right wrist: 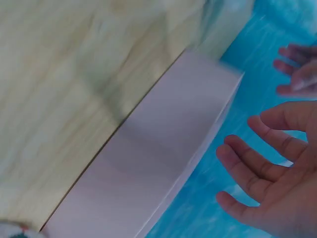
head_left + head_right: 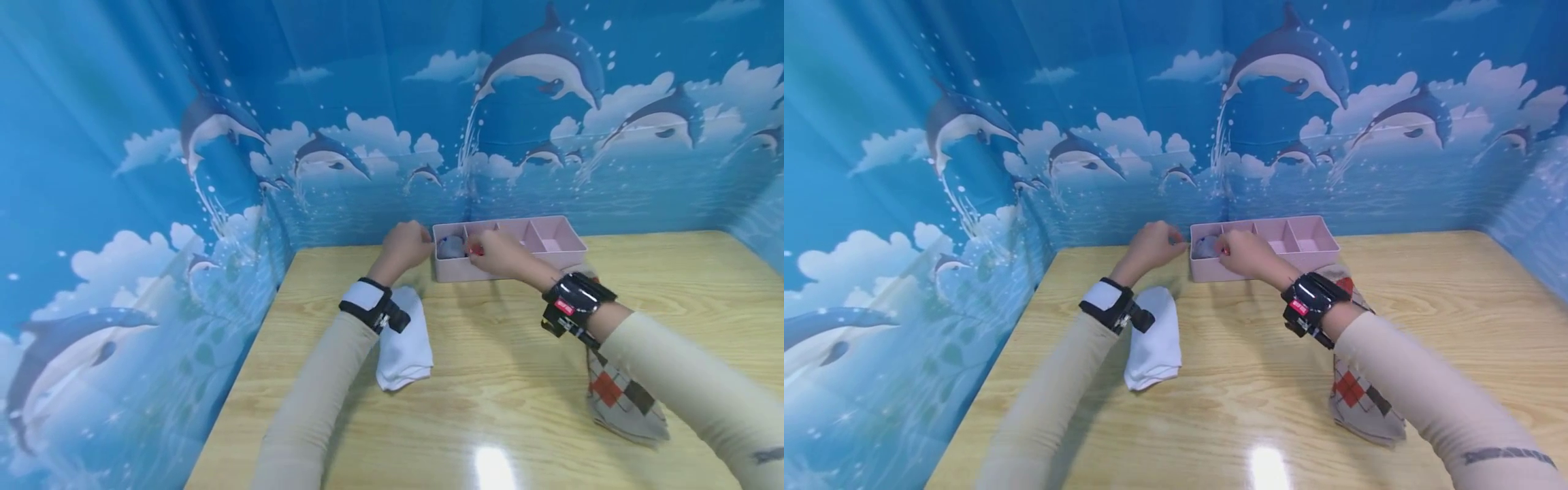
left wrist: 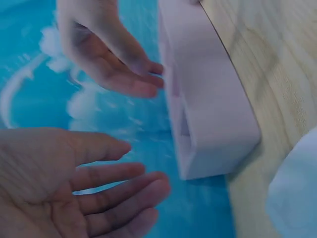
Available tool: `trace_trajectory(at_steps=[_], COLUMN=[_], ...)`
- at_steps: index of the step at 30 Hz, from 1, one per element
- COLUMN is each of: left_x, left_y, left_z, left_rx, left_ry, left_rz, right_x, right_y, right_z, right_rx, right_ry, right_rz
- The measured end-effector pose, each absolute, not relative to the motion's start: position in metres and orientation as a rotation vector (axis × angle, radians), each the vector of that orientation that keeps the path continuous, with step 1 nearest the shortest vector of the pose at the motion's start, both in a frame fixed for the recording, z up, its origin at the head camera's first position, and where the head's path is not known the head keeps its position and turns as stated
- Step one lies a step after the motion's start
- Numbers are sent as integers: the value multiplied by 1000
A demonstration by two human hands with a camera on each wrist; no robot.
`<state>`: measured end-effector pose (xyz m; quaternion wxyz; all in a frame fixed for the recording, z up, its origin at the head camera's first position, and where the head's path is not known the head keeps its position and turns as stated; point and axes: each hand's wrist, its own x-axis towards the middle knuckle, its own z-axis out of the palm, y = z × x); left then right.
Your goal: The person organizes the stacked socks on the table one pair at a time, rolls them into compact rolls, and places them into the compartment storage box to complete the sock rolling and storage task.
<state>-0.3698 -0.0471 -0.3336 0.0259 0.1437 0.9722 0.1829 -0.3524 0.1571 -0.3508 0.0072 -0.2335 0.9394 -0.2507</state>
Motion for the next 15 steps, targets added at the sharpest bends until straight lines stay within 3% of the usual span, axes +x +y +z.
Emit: trace_trajectory(at_steps=[7,15], left_x=[-317,-275], left_y=[-64,-81], left_z=[-325,-347], left_rx=[639,715], left_ry=[2877,2711], left_rz=[393,81], right_x=[-298,-254], right_y=[135,118], right_z=[-355,-373], right_rx=[-989,-1137], right_ry=[2959,2879], right_rz=[-825,-889])
